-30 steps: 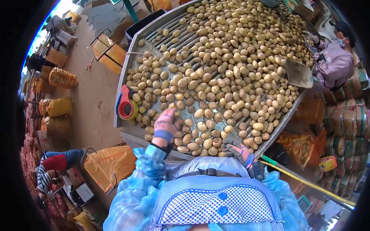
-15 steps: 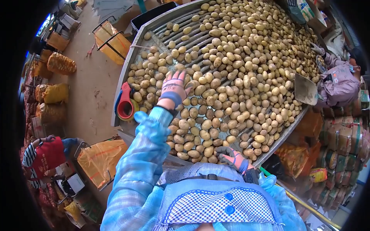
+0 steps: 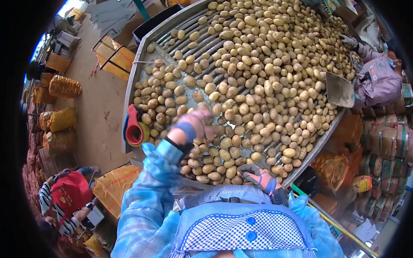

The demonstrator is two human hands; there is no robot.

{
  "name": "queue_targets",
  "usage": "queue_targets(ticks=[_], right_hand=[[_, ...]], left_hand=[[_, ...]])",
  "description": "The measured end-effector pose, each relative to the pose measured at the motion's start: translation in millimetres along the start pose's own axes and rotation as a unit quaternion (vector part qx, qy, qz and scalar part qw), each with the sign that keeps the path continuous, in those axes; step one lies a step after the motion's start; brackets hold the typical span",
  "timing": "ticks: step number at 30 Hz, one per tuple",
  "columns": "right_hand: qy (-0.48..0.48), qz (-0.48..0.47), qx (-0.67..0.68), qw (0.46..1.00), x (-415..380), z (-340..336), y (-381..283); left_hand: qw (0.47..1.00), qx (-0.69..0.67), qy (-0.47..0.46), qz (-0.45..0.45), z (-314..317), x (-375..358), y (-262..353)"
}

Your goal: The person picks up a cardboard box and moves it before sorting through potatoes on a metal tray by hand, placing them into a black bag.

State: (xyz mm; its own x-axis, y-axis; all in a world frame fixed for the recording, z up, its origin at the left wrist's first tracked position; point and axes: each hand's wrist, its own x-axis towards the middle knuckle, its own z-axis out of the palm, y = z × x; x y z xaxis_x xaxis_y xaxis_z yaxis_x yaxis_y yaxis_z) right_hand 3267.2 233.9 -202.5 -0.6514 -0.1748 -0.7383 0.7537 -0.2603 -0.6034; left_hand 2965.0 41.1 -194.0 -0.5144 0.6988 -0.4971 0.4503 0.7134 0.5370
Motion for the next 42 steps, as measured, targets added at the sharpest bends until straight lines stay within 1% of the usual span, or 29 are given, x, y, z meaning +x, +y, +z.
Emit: queue_targets(ticks=[1, 2, 4, 6, 8, 9, 12, 13, 15, 16, 17, 18, 19, 20, 22, 23, 24, 26, 27, 28, 30, 31, 33, 34, 35, 36, 37, 40, 42], right_hand=[[0.001, -0.008, 0.0, 1.0, -2, -1, 1], [0.003, -0.015, 0.0, 1.0, -3, -2, 1], [0.014, -0.006, 0.013, 1.0, -7, -3, -3], [0.023, -0.005, 0.029, 0.999, -10, -5, -3], [0.037, -0.014, 0.037, 0.999, -11, -5, -5], [0.038, -0.022, 0.038, 0.998, -13, -6, -5], [0.029, -0.036, 0.059, 0.997, -16, -10, 2], [0.022, -0.041, 0.068, 0.997, -15, -11, 4], [0.059, -0.087, 0.173, 0.979, -17, -3, -5], [0.079, -0.106, 0.226, 0.965, -19, 1, -8], [0.048, -0.129, 0.273, 0.952, -18, 0, -9], [0.016, -0.153, 0.316, 0.936, -17, -3, -12], [0.018, -0.109, 0.397, 0.911, -16, -2, -22], [0.004, -0.086, 0.409, 0.908, -20, -3, -27], [-0.023, -0.044, 0.432, 0.901, -29, -5, -28], [0.031, -0.045, 0.401, 0.914, -32, -6, -10], [0.038, -0.05, 0.397, 0.916, -39, -11, 5], [0.05, -0.057, 0.384, 0.92, -51, -16, 16], [0.064, -0.069, 0.406, 0.909, -58, -12, 10], [0.067, -0.066, 0.416, 0.904, -60, -17, 14], [0.07, -0.057, 0.439, 0.894, -67, -30, 28], [0.094, -0.052, 0.461, 0.881, -64, -36, 41], [0.111, -0.054, 0.422, 0.898, -70, -36, 38], [0.122, -0.054, 0.405, 0.905, -74, -34, 37], [0.15, -0.081, 0.387, 0.906, -76, -30, 38], [0.18, -0.107, 0.368, 0.906, -77, -25, 38], [0.211, -0.133, 0.348, 0.904, -79, -22, 40], [0.179, -0.219, 0.407, 0.869, -71, -33, 65], [0.166, -0.25, 0.431, 0.851, -74, -42, 84]], left_hand=[[0.997, -0.038, 0.056, -0.033, -28, 9, 5], [0.974, -0.004, 0.226, -0.02, -31, 29, -8], [0.956, 0.031, 0.29, -0.022, -41, 75, -41], [0.982, 0.11, 0.114, -0.107, -50, 107, -58], [0.974, 0.169, 0.09, -0.117, -35, 116, -65], [0.976, 0.148, 0.029, -0.153, -46, 104, -46], [0.974, 0.156, -0.029, -0.163, -52, 88, -37], [0.977, 0.15, 0.008, -0.15, -46, 79, -39], [0.986, 0.03, 0.095, -0.135, -45, 42, 2], [0.987, -0.115, 0.113, -0.001, -9, 47, -18], [0.963, -0.262, -0.009, 0.068, -8, 23, 9], [0.924, -0.334, -0.095, 0.161, -5, 7, 33], [0.949, -0.276, -0.09, 0.126, 8, 4, 41], [0.969, -0.215, -0.083, 0.093, 21, 5, 44], [0.993, 0.043, 0.102, 0.039, 42, 0, 48], [0.97, 0.158, 0.156, 0.096, 55, -4, 40], [0.965, 0.188, 0.11, 0.149, 64, -6, 27], [0.954, 0.229, 0.09, 0.171, 62, -11, 6], [0.966, 0.21, 0.117, 0.091, 67, -3, -13], [0.972, 0.172, 0.15, 0.058, 60, 3, -24], [0.955, 0.228, 0.185, -0.033, 59, 15, -38], [0.95, 0.232, 0.206, -0.025, 55, 12, -26], [0.939, 0.24, 0.246, -0.004, 55, 6, 13], [0.933, 0.182, 0.285, 0.128, 63, 4, 25], [0.97, 0.157, 0.144, 0.116, 63, -5, 58], [0.963, 0.186, 0.1, 0.168, 92, -6, 56], [0.969, 0.2, -0.009, 0.147, 98, -20, 79], [0.965, 0.216, 0.066, 0.132, 123, -27, 72], [0.978, 0.203, 0.04, 0.016, 122, -17, 68]])
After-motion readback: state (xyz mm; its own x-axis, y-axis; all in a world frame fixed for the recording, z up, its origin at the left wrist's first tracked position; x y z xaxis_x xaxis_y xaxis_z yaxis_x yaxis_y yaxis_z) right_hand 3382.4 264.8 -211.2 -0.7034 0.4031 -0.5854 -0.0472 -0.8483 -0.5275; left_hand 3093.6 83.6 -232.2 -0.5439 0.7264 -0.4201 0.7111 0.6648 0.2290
